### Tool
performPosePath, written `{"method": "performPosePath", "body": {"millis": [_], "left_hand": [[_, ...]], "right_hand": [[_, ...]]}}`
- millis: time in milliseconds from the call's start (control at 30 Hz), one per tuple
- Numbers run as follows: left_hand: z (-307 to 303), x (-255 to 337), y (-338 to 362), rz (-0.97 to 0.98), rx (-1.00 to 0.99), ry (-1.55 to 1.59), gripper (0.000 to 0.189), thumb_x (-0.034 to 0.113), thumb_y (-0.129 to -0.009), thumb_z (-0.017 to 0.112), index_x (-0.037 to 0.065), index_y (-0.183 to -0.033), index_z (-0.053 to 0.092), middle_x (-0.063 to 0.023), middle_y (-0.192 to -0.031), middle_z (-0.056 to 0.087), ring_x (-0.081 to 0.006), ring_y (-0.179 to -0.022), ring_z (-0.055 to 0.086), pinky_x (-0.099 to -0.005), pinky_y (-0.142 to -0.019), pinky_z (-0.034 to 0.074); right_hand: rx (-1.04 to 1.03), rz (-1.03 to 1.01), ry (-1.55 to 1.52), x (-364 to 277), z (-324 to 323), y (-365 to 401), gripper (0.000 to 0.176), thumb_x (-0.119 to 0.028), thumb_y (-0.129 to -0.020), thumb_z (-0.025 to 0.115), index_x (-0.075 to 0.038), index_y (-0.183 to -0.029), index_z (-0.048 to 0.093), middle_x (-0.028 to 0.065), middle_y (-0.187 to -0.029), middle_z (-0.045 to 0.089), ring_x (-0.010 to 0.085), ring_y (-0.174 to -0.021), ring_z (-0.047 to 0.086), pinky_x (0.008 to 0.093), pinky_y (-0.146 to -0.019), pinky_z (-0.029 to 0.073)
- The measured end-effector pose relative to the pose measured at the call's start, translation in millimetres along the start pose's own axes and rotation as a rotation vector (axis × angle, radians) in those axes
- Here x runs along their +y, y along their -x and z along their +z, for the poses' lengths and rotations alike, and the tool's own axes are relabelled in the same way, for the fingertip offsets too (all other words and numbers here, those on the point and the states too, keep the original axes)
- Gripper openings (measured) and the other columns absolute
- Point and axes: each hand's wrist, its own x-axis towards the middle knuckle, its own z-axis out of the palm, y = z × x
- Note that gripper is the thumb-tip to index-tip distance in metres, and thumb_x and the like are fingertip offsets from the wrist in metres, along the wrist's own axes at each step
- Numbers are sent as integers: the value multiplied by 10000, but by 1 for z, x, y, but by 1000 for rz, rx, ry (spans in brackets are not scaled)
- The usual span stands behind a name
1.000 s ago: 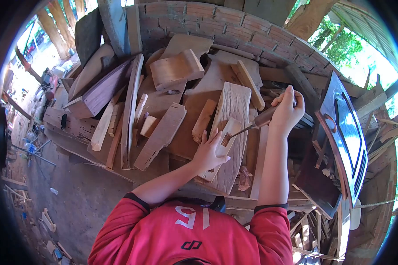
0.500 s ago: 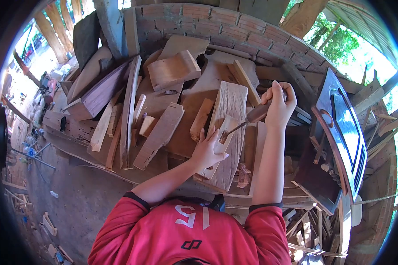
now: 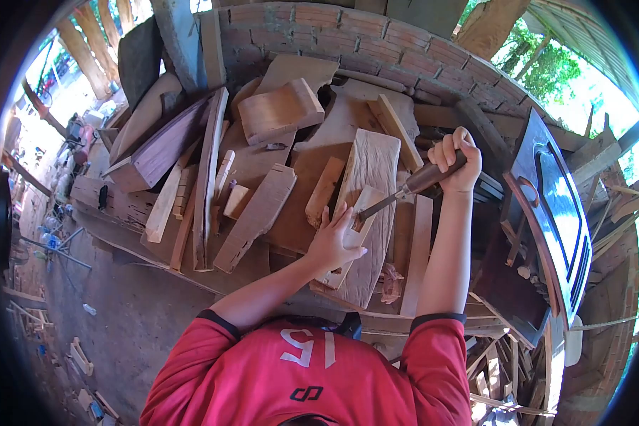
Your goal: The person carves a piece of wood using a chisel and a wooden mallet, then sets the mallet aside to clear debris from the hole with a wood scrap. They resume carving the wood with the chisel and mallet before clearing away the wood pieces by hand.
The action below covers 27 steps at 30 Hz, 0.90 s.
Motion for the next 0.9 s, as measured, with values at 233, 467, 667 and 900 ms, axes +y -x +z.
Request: {"method": "performPosePath", "body": {"millis": [233, 467, 667, 900], "left_hand": [[-1, -1, 0, 14, 10, 16, 947, 394, -639, 721, 26, -1379, 258, -147, -1466, 191, -479, -1324, 71, -517, -1041, 248], [3, -5, 0, 62, 66, 40, 933, 395, -635, 730, 23, -1367, 288, -163, -1452, 224, -484, -1320, 86, -518, -1042, 245], [1, -2, 2, 41, 41, 24, 923, 400, -636, 735, 41, -1368, 301, -172, -1445, 234, -486, -1319, 86, -503, -1047, 244], [0, -2, 1, 42, 41, 45, 913, 397, -633, 739, 54, -1365, 314, -179, -1442, 236, -481, -1322, 82, -503, -1054, 236]], "right_hand": [[368, 0, -39, 8, 1, 14, 279, -362, -842, 489, -109, -738, 430, 3, -563, 369, 109, -491, 382, 283, -544, 353], [976, -15, 287, 38, 39, 19, 307, -325, -822, 642, -96, -782, 441, 47, -616, 479, 180, -495, 490, 315, -484, 414], [756, -180, 199, 29, 37, 22, 281, -261, -841, 609, -68, -759, 422, 59, -590, 484, 184, -436, 463, 332, -453, 402], [362, -209, 99, 35, 40, 21, 229, -237, -849, 553, -55, -765, 442, 87, -580, 486, 186, -420, 453, 332, -457, 390]]}}
